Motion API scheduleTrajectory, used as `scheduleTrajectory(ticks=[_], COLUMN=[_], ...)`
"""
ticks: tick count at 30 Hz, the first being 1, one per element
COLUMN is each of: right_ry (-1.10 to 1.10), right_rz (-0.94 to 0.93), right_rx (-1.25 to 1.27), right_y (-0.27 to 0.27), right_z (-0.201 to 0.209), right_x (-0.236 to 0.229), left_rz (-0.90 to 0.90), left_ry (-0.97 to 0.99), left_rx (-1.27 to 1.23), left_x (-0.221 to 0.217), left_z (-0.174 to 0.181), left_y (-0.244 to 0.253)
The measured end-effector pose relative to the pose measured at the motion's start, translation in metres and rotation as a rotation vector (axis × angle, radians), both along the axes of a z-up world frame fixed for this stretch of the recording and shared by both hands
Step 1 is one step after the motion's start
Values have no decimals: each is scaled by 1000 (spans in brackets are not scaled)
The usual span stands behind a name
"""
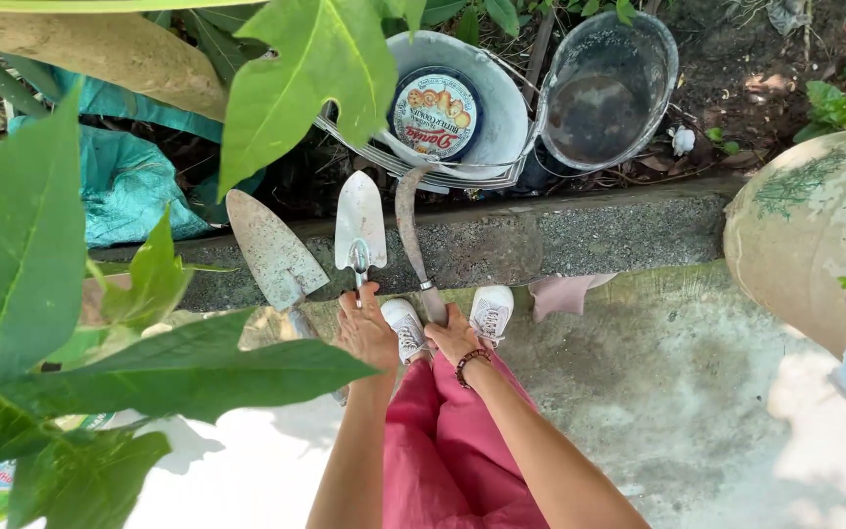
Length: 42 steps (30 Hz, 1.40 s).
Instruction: Repairing a broom and a watering can by attaching or adjusting their handles.
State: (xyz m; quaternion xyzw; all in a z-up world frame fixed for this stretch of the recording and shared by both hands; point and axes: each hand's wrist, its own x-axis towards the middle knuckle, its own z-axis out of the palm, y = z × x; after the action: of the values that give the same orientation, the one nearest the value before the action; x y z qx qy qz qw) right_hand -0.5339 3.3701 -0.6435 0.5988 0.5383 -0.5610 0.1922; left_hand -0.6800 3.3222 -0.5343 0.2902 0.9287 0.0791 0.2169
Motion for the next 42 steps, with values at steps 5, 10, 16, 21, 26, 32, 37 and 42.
scheduleTrajectory(ticks=[5, 10, 16, 21, 26, 32, 37, 42], right_ry=[107, 136, 273, 230, 210, 363, 110, 52], right_rz=[34, -107, -608, -776, -931, -822, -515, -238], right_rx=[318, 417, 195, 98, -81, 296, 625, 805], right_y=[19, 37, 64, 80, 98, 110, 107, 95], right_z=[32, 85, 104, 91, 94, 139, 165, 191], right_x=[9, 4, 18, 41, 55, 57, 74, 94], left_rz=[83, -8, -151, -198, -225, -250, -205, -135], left_ry=[-41, 123, 150, 49, 38, 14, -94, -242], left_rx=[-142, -39, 63, 79, 104, 151, 244, 343], left_x=[3, 8, 26, 39, 52, 61, 72, 85], left_z=[6, 36, 35, 36, 36, 34, 50, 77], left_y=[13, 35, 67, 94, 107, 113, 123, 133])
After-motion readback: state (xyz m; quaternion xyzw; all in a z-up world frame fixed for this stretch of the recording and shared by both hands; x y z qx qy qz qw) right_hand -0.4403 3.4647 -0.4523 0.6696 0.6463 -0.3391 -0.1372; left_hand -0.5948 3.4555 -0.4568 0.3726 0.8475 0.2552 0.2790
